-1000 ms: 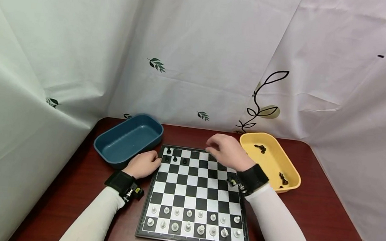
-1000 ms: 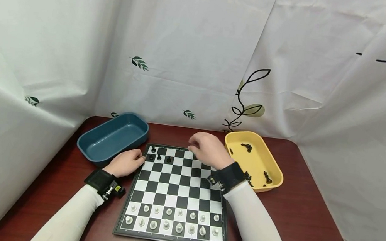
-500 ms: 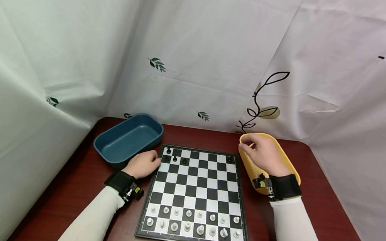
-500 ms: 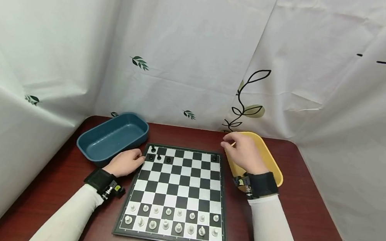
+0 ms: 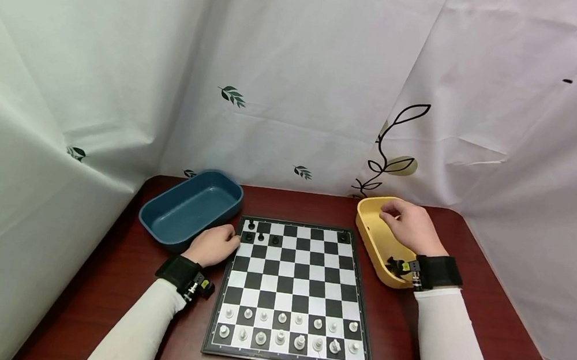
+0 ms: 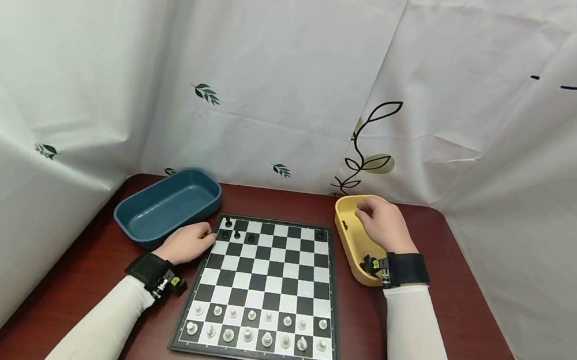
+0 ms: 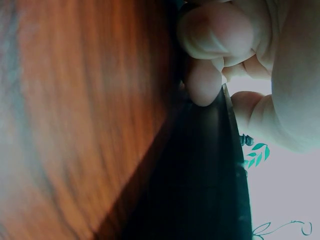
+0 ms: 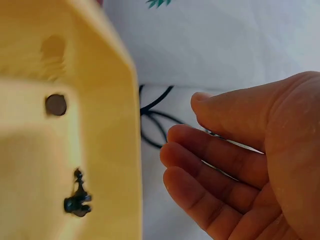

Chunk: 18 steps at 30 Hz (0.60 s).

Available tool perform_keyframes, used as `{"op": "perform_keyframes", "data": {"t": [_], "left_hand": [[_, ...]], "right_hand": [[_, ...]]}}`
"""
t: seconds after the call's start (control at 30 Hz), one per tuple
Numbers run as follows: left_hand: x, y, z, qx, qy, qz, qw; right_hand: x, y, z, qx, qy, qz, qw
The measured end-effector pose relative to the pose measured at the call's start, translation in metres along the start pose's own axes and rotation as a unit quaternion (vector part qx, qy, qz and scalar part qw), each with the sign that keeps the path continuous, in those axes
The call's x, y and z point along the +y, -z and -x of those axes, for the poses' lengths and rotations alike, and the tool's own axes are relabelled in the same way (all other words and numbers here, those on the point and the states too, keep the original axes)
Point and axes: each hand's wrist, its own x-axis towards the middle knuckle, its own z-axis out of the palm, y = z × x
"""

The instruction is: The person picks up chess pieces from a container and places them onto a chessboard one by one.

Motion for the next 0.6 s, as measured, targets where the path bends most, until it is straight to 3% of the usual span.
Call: {"op": "perform_keyframes", "data": {"t": [0.27, 0.6], "left_hand": [[0.0, 0.0, 0.0, -0.001, 0.001, -0.005, 1.0], [0.001, 0.0, -0.001, -0.001, 0.003, -0.01, 0.9999]], "right_hand": [[0.019, -0.016, -0.004, -0.03, -0.004, 0.023, 0.999], [0.023, -0.031, -0.008, -0.06, 0.046, 0.031, 0.997]]}}
